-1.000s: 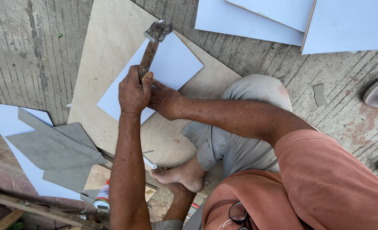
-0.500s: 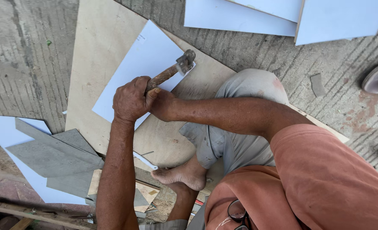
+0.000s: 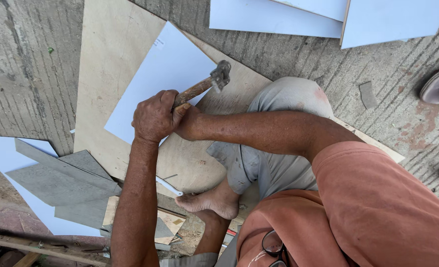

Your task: The person sits on the floor and assembles rectangular boards by placing a white sheet over a wooden core and tapping it with a hammer. The person repeatedly aligns the pieces and uses the hammer to secure the layers together.

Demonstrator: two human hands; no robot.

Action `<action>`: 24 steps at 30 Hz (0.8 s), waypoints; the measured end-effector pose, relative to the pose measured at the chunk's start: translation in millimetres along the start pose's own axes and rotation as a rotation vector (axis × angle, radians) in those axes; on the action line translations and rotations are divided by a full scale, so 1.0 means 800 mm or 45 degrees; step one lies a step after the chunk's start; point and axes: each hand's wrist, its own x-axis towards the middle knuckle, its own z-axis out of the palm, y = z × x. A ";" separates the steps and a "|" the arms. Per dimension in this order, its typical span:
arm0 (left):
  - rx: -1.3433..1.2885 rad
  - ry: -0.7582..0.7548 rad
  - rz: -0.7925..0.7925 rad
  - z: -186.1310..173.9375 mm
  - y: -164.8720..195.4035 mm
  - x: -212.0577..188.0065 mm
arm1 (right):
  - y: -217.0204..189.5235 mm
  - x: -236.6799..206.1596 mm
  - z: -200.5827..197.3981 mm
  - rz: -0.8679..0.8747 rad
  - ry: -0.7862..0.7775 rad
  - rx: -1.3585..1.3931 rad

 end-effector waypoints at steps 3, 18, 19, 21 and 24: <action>0.175 -0.285 -0.125 -0.005 0.001 0.003 | -0.001 0.000 -0.006 -0.009 -0.040 -0.127; 0.137 -0.118 -0.201 0.013 -0.013 -0.005 | -0.004 0.003 -0.013 -0.030 -0.105 -0.246; 0.099 -0.027 -0.174 0.014 -0.015 -0.006 | -0.009 0.002 -0.017 -0.054 -0.154 -0.361; 0.044 0.158 -0.122 0.011 -0.021 -0.007 | -0.013 0.002 -0.028 -0.099 -0.079 -0.340; -0.036 0.123 -0.374 0.006 -0.028 -0.003 | -0.019 -0.004 -0.034 -0.187 -0.122 -0.613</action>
